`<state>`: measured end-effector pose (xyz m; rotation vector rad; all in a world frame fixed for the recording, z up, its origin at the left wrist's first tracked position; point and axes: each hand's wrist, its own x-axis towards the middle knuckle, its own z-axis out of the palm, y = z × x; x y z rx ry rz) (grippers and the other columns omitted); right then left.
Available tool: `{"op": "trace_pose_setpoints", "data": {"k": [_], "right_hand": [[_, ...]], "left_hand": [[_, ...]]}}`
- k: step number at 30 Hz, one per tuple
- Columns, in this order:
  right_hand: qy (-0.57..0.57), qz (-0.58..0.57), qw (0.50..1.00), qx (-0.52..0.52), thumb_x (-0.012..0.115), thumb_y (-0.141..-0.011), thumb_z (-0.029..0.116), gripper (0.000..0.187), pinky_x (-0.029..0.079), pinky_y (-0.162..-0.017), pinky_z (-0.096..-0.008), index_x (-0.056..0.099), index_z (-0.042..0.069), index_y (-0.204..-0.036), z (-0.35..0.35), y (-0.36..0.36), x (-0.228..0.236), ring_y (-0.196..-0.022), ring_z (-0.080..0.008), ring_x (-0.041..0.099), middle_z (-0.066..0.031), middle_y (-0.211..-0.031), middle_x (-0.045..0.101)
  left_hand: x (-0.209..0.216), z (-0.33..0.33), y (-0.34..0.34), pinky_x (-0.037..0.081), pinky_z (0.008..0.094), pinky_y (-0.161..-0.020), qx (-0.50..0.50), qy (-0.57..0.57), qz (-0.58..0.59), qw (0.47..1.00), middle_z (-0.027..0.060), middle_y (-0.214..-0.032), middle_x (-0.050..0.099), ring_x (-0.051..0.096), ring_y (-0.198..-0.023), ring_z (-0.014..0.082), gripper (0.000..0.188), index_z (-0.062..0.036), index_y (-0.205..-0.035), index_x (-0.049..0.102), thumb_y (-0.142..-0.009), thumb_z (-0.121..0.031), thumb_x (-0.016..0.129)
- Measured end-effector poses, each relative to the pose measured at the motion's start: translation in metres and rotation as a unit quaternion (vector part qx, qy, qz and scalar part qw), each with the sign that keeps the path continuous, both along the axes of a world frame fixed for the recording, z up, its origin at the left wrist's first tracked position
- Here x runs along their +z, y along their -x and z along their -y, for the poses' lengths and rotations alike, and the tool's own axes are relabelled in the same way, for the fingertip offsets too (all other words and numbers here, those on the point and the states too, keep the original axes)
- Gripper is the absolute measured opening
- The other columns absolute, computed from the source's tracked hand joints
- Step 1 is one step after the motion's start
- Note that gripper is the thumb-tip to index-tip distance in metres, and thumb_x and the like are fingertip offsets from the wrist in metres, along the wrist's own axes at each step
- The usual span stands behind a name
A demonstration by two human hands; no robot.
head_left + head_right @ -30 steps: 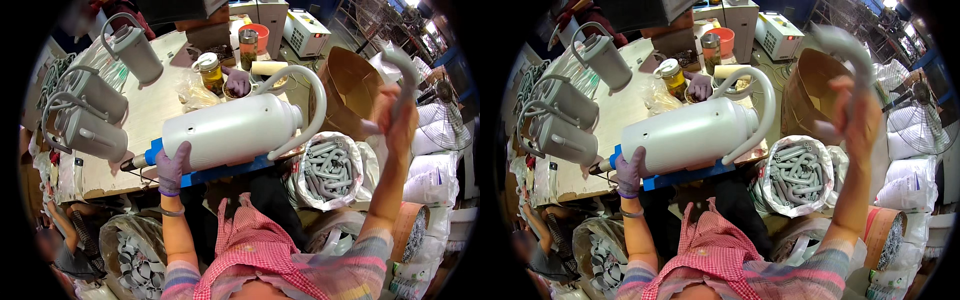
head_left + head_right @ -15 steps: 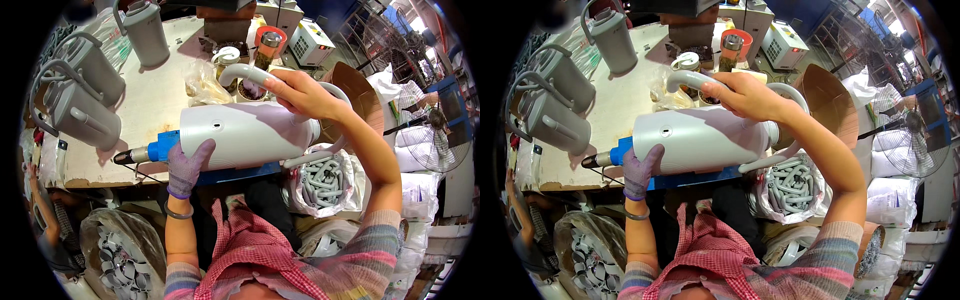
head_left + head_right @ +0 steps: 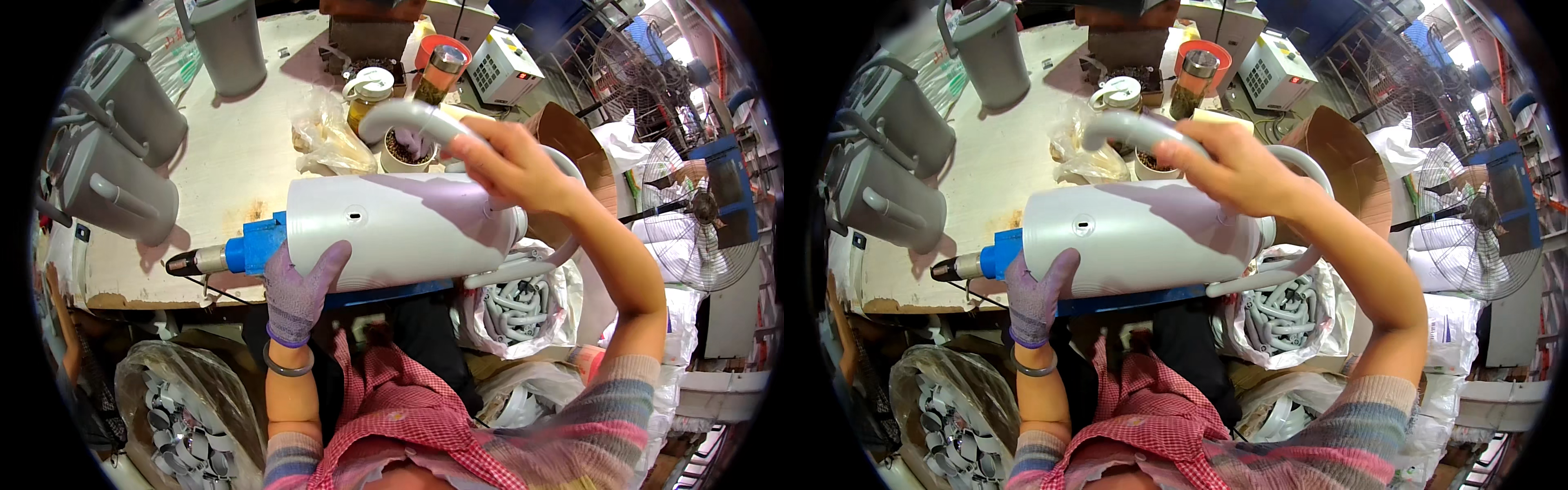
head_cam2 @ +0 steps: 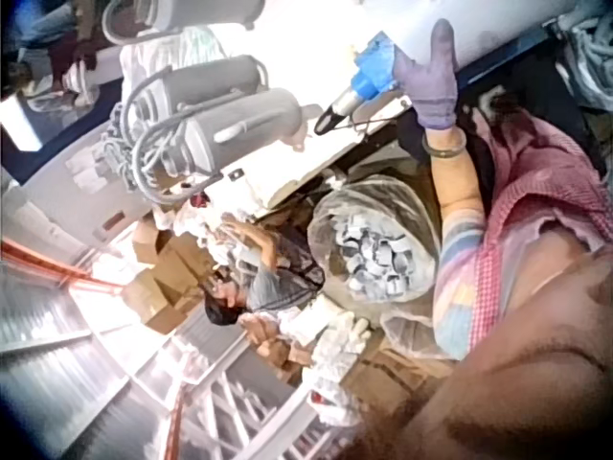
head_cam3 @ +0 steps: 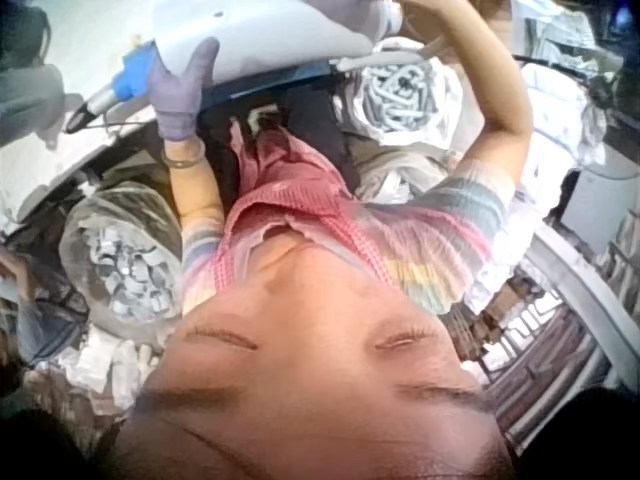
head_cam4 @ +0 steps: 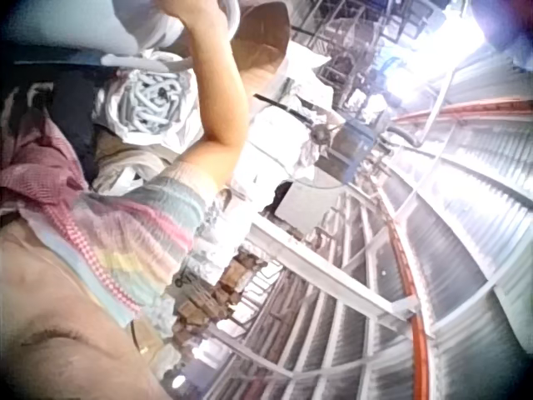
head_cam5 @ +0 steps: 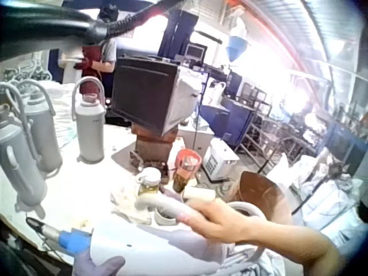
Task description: The person assembles white plastic garden sprayers at a workbench. They repeatedly place small metal parts into a blue jig, attach the sprayer body, and secure the assembly. Completed units are placed on the table. The process is repeated for multiple units throughout the clip.
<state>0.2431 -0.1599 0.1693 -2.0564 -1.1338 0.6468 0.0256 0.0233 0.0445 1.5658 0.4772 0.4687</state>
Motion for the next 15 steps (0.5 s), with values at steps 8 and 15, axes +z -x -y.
{"op": "trace_pose_setpoints", "data": {"k": [8,15], "right_hand": [[0.042,-0.023,0.999,-0.002,0.052,-0.1,0.048,0.05,0.038,-0.05,-0.0278,0.064,0.0,-0.093,-0.003,0.002,-0.004,-0.055,-0.0082,0.046,-0.0011,-0.06,0.051],[0.051,0.001,0.999,0.014,0.051,-0.1,0.043,0.045,0.037,-0.05,-0.028,0.065,0.001,-0.096,-0.01,0.003,-0.006,-0.054,-0.0081,0.044,-0.0002,-0.061,0.05]], "left_hand": [[-0.002,-0.001,0.0,0.053,0.0328,-0.08,-0.012,0.01,0.001,1.0,0.0116,-0.096,0.072,0.067,-0.086,0.0185,0.034,0.0024,-0.109,0.067,-0.085,-0.019,0.077],[0.003,-0.005,0.001,0.053,0.0334,-0.078,-0.023,-0.005,-0.033,0.999,0.0121,-0.097,0.072,0.068,-0.085,0.0187,0.04,0.0022,-0.108,0.067,-0.084,-0.027,0.078]]}}
